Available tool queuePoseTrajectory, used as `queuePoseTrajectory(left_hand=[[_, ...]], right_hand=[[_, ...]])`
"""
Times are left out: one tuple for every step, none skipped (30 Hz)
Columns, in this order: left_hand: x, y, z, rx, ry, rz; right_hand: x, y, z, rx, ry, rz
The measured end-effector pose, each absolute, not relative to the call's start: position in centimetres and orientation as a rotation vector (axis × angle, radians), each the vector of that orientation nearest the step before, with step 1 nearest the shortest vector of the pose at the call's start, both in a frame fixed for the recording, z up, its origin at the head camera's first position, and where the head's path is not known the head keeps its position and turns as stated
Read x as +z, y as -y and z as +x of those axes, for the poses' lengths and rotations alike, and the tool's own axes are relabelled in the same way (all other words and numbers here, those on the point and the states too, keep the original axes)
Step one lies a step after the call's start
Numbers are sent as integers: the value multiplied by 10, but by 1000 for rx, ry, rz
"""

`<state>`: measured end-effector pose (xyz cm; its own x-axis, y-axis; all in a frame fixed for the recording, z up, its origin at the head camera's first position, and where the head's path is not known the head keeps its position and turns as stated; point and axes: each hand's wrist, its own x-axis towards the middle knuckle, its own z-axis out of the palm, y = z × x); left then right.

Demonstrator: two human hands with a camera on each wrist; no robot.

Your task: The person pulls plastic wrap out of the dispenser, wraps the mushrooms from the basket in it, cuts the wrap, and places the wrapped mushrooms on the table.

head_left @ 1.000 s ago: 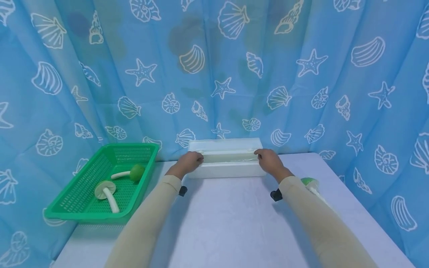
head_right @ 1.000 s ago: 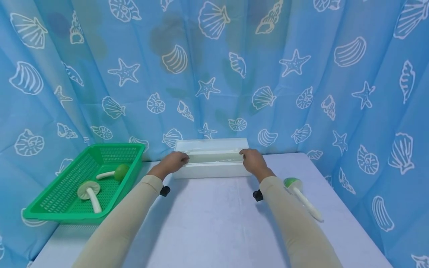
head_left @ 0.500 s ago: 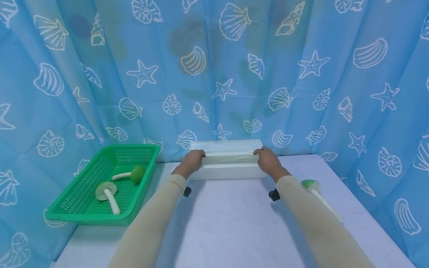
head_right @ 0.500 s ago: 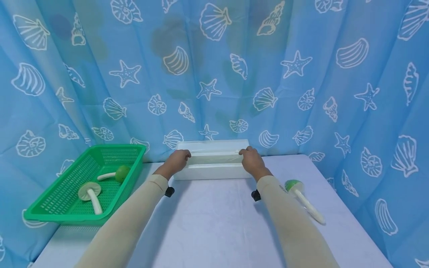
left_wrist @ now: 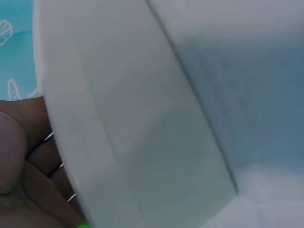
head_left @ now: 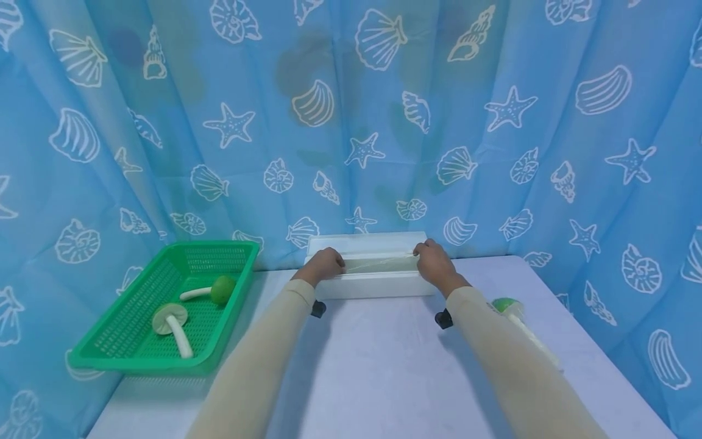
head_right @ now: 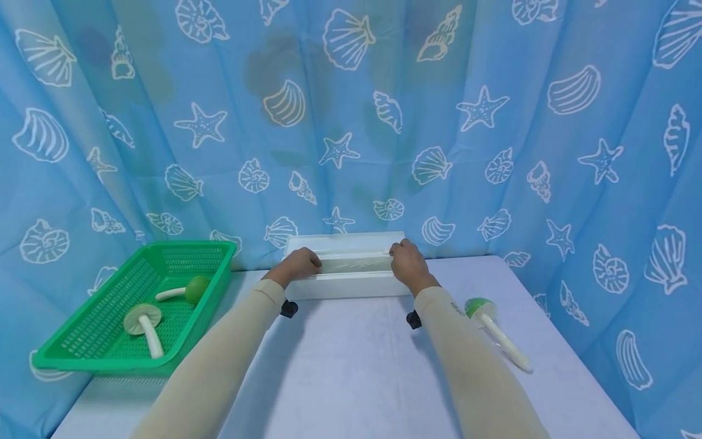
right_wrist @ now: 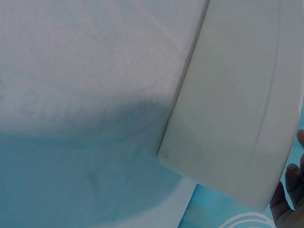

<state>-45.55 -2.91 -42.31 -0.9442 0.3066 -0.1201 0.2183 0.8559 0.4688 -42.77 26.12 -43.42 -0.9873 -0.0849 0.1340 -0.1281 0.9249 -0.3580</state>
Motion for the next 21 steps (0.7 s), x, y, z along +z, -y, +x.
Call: queuePoseTrajectory(left_hand=[[-422,30,-456,690,-2832,404],[-422,30,-457,690,-2830,403],[-422,31,-456,681,-2836,408],[-422,31,-457,664,-2849,414],[-423,31,-457,641,-2866,426],[-424,32,-458,615,-2885,437],[-425,32,-458,586,-2905,442],[-426,32,-457,547,-2929,456],[-427,31,-457,513,-2950,470],[-428,31,-457,482,-2969,484],[-429,31,-456,464,-2983,495],[-429,30,-456,454,-2996,505],[-429,29,-455,458,-3006,523],[-428,28,-454,460,-3014,547],[-428,27,-454,476,-3014,573],[-428,26,-454,493,-3008,602],[-427,25,-454,505,-2998,636],[-427,23,-455,514,-2984,669],[-427,22,-455,519,-2968,697],[-427,21,-455,513,-2952,714],[-426,21,-456,515,-2934,726]], right_hand=[[-434,-261,-428,574,2967,159],[-435,-261,-428,583,2965,149],[-435,-261,-428,593,2962,142],[-435,-261,-428,599,2959,132],[-435,-262,-428,607,2954,126],[-435,-262,-428,612,2949,120],[-436,-262,-428,617,2945,117],[-436,-263,-428,620,2939,116],[-437,-263,-428,623,2932,118],[-438,-263,-427,626,2923,122],[-439,-264,-427,627,2910,128],[-440,-264,-427,633,2898,135],[-441,-264,-426,638,2881,145],[-443,-264,-425,644,2861,156],[-444,-264,-425,650,2841,167],[-445,-264,-424,656,2818,180],[-447,-265,-423,658,2794,196],[-448,-265,-422,674,2771,213],[-449,-264,-421,679,2747,232],[-450,-264,-420,687,2724,249],[-450,-264,-420,691,2704,262]])
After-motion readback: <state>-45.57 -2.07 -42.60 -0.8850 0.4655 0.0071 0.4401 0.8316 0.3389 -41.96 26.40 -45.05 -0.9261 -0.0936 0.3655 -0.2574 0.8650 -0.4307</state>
